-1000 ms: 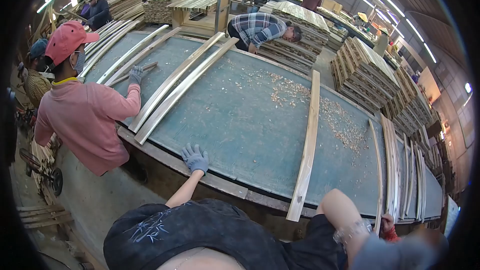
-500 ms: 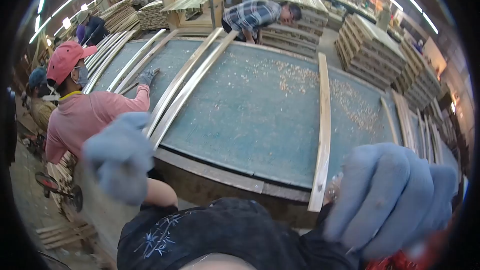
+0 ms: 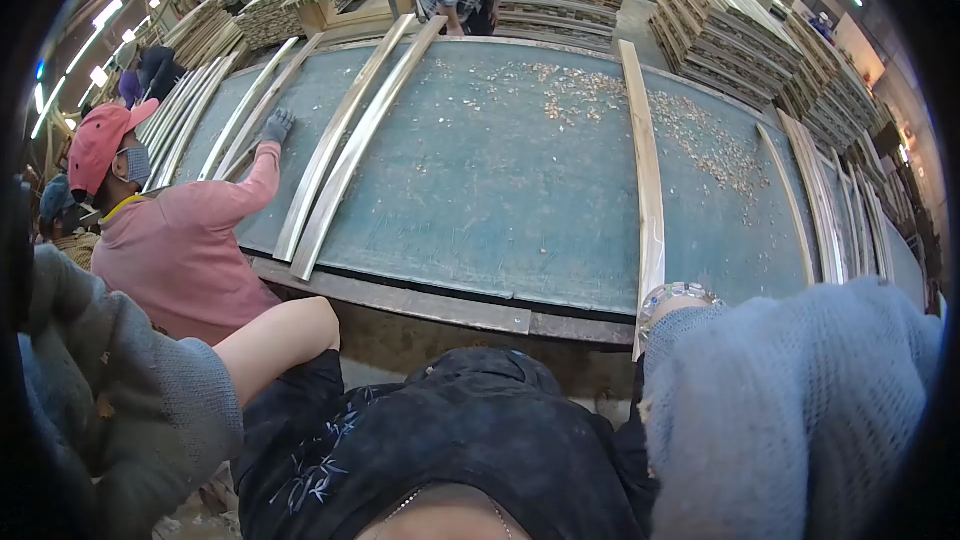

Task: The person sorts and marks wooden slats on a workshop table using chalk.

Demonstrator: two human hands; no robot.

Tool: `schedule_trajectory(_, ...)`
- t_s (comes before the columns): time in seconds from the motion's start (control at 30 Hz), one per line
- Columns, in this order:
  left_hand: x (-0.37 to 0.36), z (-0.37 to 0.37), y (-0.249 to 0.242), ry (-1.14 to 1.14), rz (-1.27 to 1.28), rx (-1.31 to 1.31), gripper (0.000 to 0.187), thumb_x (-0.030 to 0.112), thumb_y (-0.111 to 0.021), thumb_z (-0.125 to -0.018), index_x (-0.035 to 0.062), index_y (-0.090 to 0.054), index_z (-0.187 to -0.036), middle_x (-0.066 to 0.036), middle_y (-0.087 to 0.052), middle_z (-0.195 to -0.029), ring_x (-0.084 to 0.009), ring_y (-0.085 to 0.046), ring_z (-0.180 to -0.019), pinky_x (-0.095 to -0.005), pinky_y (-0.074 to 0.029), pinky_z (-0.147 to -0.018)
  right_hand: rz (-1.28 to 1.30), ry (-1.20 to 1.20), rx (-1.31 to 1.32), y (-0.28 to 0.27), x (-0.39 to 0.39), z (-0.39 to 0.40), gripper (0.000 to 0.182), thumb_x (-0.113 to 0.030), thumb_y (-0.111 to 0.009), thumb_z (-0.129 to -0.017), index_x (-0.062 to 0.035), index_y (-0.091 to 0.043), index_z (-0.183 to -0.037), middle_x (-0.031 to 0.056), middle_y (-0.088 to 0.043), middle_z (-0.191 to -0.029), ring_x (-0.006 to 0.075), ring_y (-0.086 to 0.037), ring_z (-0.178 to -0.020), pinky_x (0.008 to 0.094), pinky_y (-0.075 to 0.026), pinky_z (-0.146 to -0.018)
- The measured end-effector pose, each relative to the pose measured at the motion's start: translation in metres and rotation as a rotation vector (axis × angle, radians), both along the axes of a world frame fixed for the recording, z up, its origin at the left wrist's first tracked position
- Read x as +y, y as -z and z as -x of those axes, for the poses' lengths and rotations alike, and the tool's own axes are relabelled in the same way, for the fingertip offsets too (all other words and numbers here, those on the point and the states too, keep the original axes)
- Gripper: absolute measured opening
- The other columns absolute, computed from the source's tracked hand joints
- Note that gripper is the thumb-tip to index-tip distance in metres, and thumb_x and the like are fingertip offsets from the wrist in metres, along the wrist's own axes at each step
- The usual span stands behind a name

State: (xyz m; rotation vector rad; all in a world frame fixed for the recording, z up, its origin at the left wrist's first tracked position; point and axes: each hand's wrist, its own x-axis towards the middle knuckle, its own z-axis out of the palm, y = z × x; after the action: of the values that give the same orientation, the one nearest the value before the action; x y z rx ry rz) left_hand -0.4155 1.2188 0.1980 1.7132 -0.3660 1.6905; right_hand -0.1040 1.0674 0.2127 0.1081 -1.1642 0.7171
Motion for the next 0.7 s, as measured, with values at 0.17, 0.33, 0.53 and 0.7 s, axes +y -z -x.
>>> schedule_trajectory(0.17, 0.007, 0.026, 0.012, -0.033, 0.116, -0.061, 0.034, 0.036, -0.040, -0.083, 0.0044, -0.041, -0.069, 0.000, -0.032, -0.067, -0.0159, -0.034, -0.065, -0.0451, -0.022, -0.099, 0.073, 0.058, 0.086, -0.006, 0.040, 0.055, 0.025, 0.009, -0.050, -0.074, -0.0074, -0.046, -0.055, 0.0030, -0.048, -0.051, 0.0111, -0.050, -0.044, 0.0201, -0.043, -0.042)
schedule_trajectory(0.33, 0.019, 0.035, 0.020, -0.094, 0.166, -0.167, 0.033, 0.033, -0.039, -0.083, 0.0049, -0.040, -0.066, 0.000, -0.031, -0.066, -0.0166, -0.034, -0.064, -0.0479, -0.020, -0.101, 0.076, 0.079, 0.131, -0.013, 0.011, 0.027, 0.025, 0.010, -0.051, -0.073, -0.0073, -0.046, -0.055, 0.0031, -0.048, -0.053, 0.0111, -0.051, -0.046, 0.0202, -0.043, -0.044)
schedule_trajectory(0.53, 0.037, 0.047, 0.018, -0.178, 0.150, -0.302, 0.032, 0.030, -0.037, -0.084, 0.0054, -0.038, -0.063, -0.001, -0.031, -0.065, -0.0173, -0.033, -0.063, -0.0507, -0.018, -0.103, 0.145, 0.150, -0.011, 0.011, 0.060, -0.004, 0.017, -0.017, -0.051, -0.084, -0.0093, -0.044, -0.071, 0.0034, -0.045, -0.061, 0.0164, -0.048, -0.060, 0.0294, -0.042, -0.051)
schedule_trajectory(0.7, 0.048, -0.072, 0.014, -0.584, 0.209, -0.268, 0.022, 0.019, -0.044, -0.089, 0.0039, -0.053, -0.076, -0.006, -0.050, -0.069, -0.0106, -0.049, -0.061, -0.0246, -0.044, -0.073, 0.814, 0.578, 0.169, 0.139, 0.087, -0.047, 0.028, -0.028, -0.038, -0.092, -0.0106, -0.040, -0.070, 0.0043, -0.043, -0.056, 0.0187, -0.046, -0.054, 0.0337, -0.043, -0.053)
